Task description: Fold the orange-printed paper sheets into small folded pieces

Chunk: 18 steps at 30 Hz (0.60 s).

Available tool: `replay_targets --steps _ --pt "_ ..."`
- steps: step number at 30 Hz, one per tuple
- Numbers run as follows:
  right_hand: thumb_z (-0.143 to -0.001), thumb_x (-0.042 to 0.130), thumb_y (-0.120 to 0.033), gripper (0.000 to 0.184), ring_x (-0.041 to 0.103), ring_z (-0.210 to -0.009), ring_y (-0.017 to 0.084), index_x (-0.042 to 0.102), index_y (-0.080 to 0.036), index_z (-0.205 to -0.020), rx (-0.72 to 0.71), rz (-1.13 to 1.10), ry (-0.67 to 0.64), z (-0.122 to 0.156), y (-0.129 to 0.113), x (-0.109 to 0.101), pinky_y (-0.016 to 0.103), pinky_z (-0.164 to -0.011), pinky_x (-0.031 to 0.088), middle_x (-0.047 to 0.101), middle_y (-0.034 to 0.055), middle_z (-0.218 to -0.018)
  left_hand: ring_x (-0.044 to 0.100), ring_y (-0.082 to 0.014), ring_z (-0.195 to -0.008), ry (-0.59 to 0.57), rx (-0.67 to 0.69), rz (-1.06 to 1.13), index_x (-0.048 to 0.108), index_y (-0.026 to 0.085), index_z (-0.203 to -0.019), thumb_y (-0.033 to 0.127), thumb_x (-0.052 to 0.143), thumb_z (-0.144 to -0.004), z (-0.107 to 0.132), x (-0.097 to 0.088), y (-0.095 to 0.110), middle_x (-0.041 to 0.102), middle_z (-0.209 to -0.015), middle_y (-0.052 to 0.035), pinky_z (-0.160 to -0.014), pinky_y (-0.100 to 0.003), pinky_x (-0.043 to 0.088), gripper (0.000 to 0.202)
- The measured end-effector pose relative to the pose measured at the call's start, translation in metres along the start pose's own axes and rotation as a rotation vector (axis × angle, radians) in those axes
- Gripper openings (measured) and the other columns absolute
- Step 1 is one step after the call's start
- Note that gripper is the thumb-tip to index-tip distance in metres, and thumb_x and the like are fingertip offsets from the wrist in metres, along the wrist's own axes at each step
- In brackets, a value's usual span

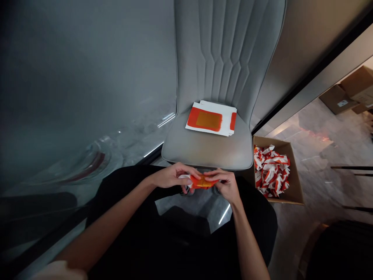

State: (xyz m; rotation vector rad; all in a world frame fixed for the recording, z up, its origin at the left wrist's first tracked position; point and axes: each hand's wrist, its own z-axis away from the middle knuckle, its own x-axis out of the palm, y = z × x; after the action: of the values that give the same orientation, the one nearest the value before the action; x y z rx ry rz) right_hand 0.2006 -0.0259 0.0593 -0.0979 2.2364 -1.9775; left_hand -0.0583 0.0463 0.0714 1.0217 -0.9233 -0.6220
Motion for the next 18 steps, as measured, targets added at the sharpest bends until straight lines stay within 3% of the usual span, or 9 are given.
replay_targets --steps 4,8,11,14,18 --pt "-0.094 0.067 -0.025 0.023 0.074 -0.087 0.023 0.085 -0.038 -0.092 -0.123 0.114 -0.096 0.001 -0.005 0.001 0.045 -0.087 0.056 0.081 0.0039 -0.106 0.078 -0.0242 -0.081 -0.107 -0.102 0.131 0.058 0.02 -0.13 0.063 0.075 -0.087 0.001 0.005 0.003 0.074 -0.109 -0.0138 -0.06 -0.028 0.062 0.063" --pt "-0.096 0.064 -0.023 0.026 0.072 -0.094 0.021 0.084 -0.039 -0.099 -0.113 0.149 -0.191 0.0 -0.007 -0.001 0.039 -0.085 0.057 0.078 0.004 -0.11 0.074 -0.0172 -0.065 -0.151 -0.246 -0.004 0.062 0.02 -0.124 0.056 0.075 -0.09 -0.006 0.013 0.001 0.074 -0.102 -0.0088 -0.048 -0.021 0.054 0.051" --pt "-0.091 0.074 -0.026 0.026 0.072 -0.1 0.021 0.081 -0.036 -0.115 0.013 0.083 -0.271 0.001 -0.01 -0.01 0.037 -0.087 0.058 0.076 0.0058 -0.114 0.073 -0.016 -0.061 -0.145 -0.256 -0.119 0.067 0.018 -0.112 0.054 0.073 -0.092 -0.009 0.015 0.003 0.073 -0.091 -0.0061 -0.043 -0.018 0.05 0.042" --pt "-0.082 0.085 -0.031 0.049 0.074 -0.096 0.022 0.074 -0.029 -0.13 0.243 -0.06 -0.318 0.004 -0.011 -0.019 0.034 -0.082 0.061 0.077 0.0074 -0.114 0.074 -0.0164 -0.063 -0.13 -0.223 -0.154 0.069 0.017 -0.11 0.052 0.071 -0.094 -0.008 0.013 0.008 0.072 -0.088 -0.0056 -0.045 -0.018 0.052 0.039" --pt "-0.081 0.084 -0.035 0.033 0.074 -0.067 0.017 0.077 -0.022 -0.111 0.389 -0.162 -0.167 0.008 -0.001 -0.015 0.028 -0.065 0.061 0.078 0.0034 -0.085 0.077 -0.0189 -0.078 -0.143 -0.188 -0.13 0.07 0.017 -0.112 0.051 0.069 -0.096 -0.008 0.01 0.008 0.074 -0.096 -0.0079 -0.054 -0.018 0.057 0.037"
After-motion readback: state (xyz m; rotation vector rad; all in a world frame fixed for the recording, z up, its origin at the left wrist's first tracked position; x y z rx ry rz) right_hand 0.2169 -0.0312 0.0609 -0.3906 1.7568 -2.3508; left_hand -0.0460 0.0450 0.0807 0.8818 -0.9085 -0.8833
